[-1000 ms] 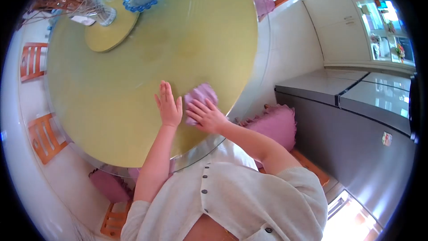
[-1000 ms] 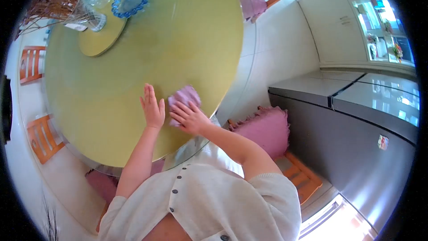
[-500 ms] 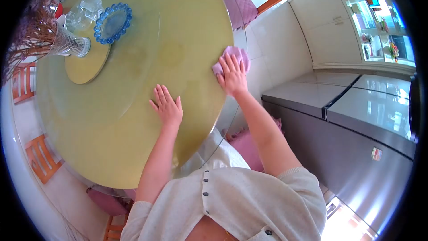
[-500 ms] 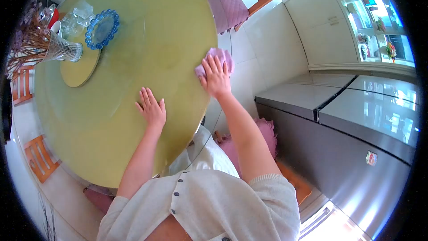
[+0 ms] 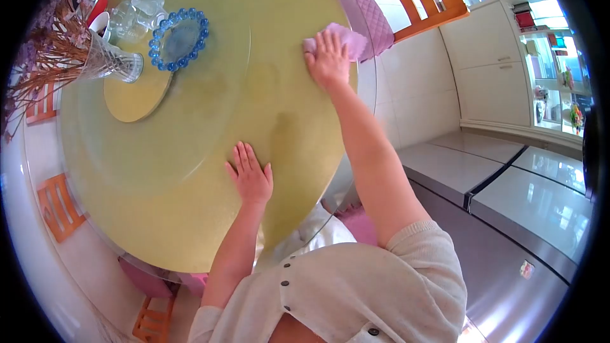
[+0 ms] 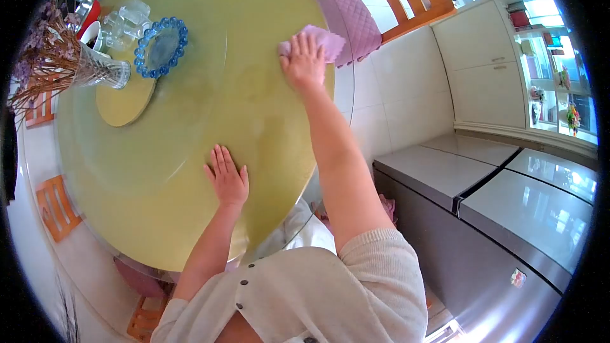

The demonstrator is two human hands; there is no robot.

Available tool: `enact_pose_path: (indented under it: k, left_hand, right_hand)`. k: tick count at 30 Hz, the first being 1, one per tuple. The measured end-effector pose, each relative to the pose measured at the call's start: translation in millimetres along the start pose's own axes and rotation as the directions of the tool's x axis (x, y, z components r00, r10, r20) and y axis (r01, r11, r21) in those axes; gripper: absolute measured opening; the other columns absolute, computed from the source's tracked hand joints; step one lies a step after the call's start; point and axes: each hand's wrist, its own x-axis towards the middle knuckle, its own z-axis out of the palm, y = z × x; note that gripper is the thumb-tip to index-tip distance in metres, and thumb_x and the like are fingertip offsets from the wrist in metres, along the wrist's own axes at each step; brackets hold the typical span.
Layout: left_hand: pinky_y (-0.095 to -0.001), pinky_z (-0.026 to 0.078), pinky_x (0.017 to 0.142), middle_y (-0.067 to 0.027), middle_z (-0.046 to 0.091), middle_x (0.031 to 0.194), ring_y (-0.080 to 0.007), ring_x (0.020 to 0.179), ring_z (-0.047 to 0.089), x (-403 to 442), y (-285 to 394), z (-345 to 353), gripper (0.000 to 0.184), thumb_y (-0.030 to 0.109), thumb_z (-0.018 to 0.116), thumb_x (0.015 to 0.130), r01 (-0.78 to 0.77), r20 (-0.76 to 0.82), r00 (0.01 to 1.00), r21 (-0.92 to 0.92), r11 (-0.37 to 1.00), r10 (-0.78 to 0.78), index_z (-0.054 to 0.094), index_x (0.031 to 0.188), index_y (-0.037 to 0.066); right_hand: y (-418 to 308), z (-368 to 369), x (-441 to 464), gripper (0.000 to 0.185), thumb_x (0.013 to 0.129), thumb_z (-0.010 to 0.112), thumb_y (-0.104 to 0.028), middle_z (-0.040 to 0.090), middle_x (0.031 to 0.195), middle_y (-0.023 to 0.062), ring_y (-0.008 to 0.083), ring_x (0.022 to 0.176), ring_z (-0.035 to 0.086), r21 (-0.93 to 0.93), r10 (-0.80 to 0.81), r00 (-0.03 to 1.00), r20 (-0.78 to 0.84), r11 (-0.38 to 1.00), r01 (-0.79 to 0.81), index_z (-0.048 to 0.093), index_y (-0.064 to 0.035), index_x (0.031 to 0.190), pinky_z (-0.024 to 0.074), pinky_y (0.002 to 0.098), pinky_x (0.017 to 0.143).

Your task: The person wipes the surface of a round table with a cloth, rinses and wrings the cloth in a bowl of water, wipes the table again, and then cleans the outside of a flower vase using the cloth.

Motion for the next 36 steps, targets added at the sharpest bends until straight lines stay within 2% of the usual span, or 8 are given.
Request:
enact_pose_path:
  k: [5, 8, 10, 14, 16, 19, 28, 36]
  left_hand:
    - [-0.0566, 0.005, 0.116, -0.0149, 0.013, 0.160, -0.0289, 0.148, 0.011, -0.2, -2.2, -2.1, 0.076, 0.040, 0.045, 0.094, 0.009, -0.001, 1.000, -0.015, 1.000, -0.009, 0.017, 0.151, -0.001]
    - [-0.0567, 0.006, 0.116, -0.0151, 0.013, 0.160, -0.0293, 0.148, 0.011, 0.6, -5.2, 2.8, 0.076, 0.039, 0.046, 0.093, -0.013, -0.059, 0.998, -0.051, 0.999, 0.010, 0.017, 0.151, -0.001]
    - [-0.0577, 0.005, 0.116, -0.0155, 0.016, 0.159, -0.0296, 0.148, 0.011, 0.5, -4.7, 2.7, 0.078, 0.043, 0.047, 0.092, -0.013, -0.016, 1.000, -0.014, 1.000, 0.013, 0.019, 0.150, -0.001]
    - [-0.0581, 0.005, 0.116, -0.0157, 0.016, 0.159, -0.0298, 0.148, 0.011, 4.4, -3.6, 2.0, 0.079, 0.041, 0.049, 0.091, -0.014, -0.074, 0.997, -0.064, 0.998, 0.009, 0.019, 0.150, -0.002]
    - [-0.0576, 0.007, 0.116, -0.0170, 0.015, 0.159, -0.0313, 0.147, 0.013, 1.8, -2.6, -0.4, 0.079, 0.036, 0.051, 0.090, -0.028, -0.092, 0.996, -0.090, 0.996, 0.019, 0.019, 0.150, -0.003]
    - [-0.0589, 0.008, 0.115, -0.0182, 0.016, 0.158, -0.0327, 0.147, 0.015, 4.6, -1.0, -9.1, 0.078, 0.035, 0.053, 0.089, 0.003, -0.003, 1.000, -0.111, 0.994, -0.003, 0.020, 0.149, -0.003]
    - [-0.0603, 0.007, 0.115, -0.0193, 0.017, 0.158, -0.0341, 0.146, 0.016, 6.7, -3.2, 0.5, 0.084, 0.037, 0.057, 0.086, 0.026, 0.028, 0.999, -0.111, 0.993, -0.023, 0.019, 0.150, -0.002]
    - [-0.0594, 0.008, 0.116, -0.0155, 0.021, 0.157, -0.0298, 0.146, 0.020, 10.2, -5.9, -1.1, 0.079, 0.042, 0.053, 0.088, 0.067, 0.045, 0.997, -0.108, 0.992, -0.063, 0.025, 0.149, 0.001]
  right_hand:
    - [-73.6, -6.3, -112.0, 0.062, 0.094, 0.044, -0.044, 0.029, 0.156, 0.0061, 0.0266, 0.146, 0.019, 0.071, -0.426, 0.894, 0.141, 0.905, 0.420, 0.036, -0.0123, 0.147, 0.0187, 0.0507, 0.116]
    - [-79.8, -36.7, -160.8, 0.062, 0.094, 0.046, -0.044, 0.030, 0.156, 0.0053, 0.0258, 0.146, 0.020, 0.032, -0.477, 0.857, 0.197, 0.877, 0.480, 0.036, -0.0143, 0.147, 0.0180, 0.0506, 0.116]
    - [-63.2, -39.3, -197.9, 0.063, 0.093, 0.048, -0.044, 0.028, 0.156, 0.0046, 0.0244, 0.146, 0.020, 0.281, -0.691, 0.673, 0.264, 0.722, 0.632, 0.036, -0.0158, 0.148, 0.0160, 0.0506, 0.117]
    - [-51.9, -43.4, -158.7, 0.062, 0.092, 0.052, -0.041, 0.028, 0.156, 0.0042, 0.0235, 0.146, 0.021, 0.324, -0.775, 0.561, 0.290, 0.631, 0.705, 0.037, -0.0170, 0.147, 0.0156, 0.0505, 0.117]
    - [-57.8, -36.1, -125.1, 0.062, 0.093, 0.051, -0.041, 0.028, 0.156, 0.0042, 0.0233, 0.146, 0.020, 0.228, -0.635, 0.723, 0.274, 0.773, 0.592, 0.036, -0.0169, 0.148, 0.0141, 0.0506, 0.118]
    - [-77.8, -14.9, -57.3, 0.062, 0.093, 0.049, -0.041, 0.028, 0.156, 0.0049, 0.0238, 0.146, 0.020, 0.187, -0.586, 0.785, 0.202, 0.809, 0.557, 0.035, -0.0164, 0.148, 0.0144, 0.0512, 0.118]
    - [-115.5, 32.6, 166.2, 0.053, 0.096, 0.043, -0.035, 0.029, 0.156, 0.0041, 0.0234, 0.145, 0.021, 0.093, -0.417, 0.908, 0.032, 0.906, 0.413, 0.037, -0.0160, 0.146, 0.0181, 0.0505, 0.117]
    - [-90.4, 40.1, 181.0, 0.056, 0.096, 0.041, -0.041, 0.028, 0.156, 0.0036, 0.0226, 0.146, 0.021, 0.142, -0.340, 0.941, 0.010, 0.932, 0.335, 0.037, -0.0179, 0.146, 0.0157, 0.0508, 0.117]
